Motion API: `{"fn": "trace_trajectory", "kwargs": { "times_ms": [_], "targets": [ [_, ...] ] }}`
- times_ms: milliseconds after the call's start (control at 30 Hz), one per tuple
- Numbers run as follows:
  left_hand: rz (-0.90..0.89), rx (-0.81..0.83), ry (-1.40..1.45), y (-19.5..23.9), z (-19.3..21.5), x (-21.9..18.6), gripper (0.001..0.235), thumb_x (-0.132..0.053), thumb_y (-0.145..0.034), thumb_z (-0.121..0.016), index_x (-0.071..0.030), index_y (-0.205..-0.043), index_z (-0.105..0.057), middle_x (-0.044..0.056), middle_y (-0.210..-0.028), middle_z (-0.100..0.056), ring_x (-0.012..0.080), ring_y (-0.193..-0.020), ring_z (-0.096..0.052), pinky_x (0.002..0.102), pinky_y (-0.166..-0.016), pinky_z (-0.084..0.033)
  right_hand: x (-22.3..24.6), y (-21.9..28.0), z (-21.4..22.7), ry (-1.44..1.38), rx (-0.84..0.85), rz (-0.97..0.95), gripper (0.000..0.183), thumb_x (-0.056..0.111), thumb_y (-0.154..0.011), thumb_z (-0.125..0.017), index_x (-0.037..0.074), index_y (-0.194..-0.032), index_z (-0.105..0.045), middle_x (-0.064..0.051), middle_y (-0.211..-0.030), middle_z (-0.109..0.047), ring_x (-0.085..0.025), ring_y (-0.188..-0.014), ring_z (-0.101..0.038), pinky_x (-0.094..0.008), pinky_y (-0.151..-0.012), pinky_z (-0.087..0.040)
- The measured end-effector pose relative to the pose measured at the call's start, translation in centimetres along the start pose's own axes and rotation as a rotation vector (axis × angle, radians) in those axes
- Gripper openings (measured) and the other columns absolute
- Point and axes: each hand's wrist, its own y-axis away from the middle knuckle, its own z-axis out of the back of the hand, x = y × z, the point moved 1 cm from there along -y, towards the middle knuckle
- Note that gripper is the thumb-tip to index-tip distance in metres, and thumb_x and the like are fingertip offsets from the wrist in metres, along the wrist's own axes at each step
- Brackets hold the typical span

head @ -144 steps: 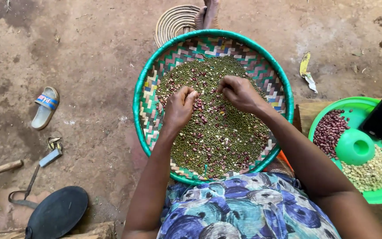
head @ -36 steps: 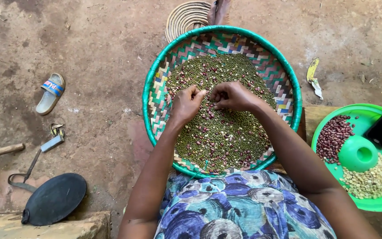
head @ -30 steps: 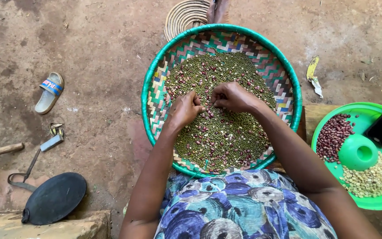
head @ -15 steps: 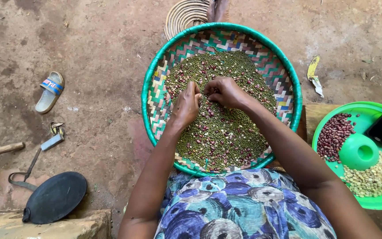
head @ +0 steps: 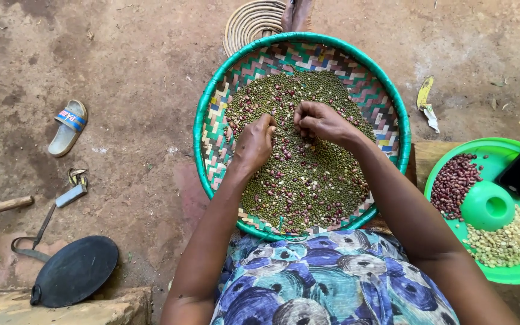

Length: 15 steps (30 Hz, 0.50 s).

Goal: The person sits on the ground and sorts a mixture of green and red beans in a large woven basket using their hands. They pick out specific beans and transfer them into a green plastic bowl placed to the right.

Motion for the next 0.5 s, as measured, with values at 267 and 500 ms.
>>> {"fn": "trace_trajectory", "kwargs": {
  "times_ms": [267,500],
  "targets": [
    [0.079,0.096,0.018,1.5,2.9,-1.4,0.01,-0.019,-0.102,-0.064,-0.01,-0.103,-0.068,0.022,-0.083,-0.074,0.0489,-0.086,-0.073,0.056,-0.073,-0.054,-0.9,-0.6,-1.1,0.502,0.093,0.213,0.02,0.016,-0.083,-0.088,0.011,-0.099,-0.077,-0.009,-0.086,-0.075,-0.028,-0.087,-0.074,-0.042,-0.08,-0.058],
    [0.195,0.222,-0.169,1.2,1.3,-0.6,0.013,-0.027,-0.095,-0.071,-0.016,-0.098,-0.066,0.017,-0.086,-0.077,0.0453,-0.091,-0.076,0.058,-0.079,-0.057,-1.4,-0.5,-1.0,0.589,0.09,0.221,0.011,0.016,-0.089,-0.084,0.01,-0.095,-0.076,-0.012,-0.087,-0.069,-0.034,-0.09,-0.073,-0.044,-0.084,-0.056]
  ]
}}
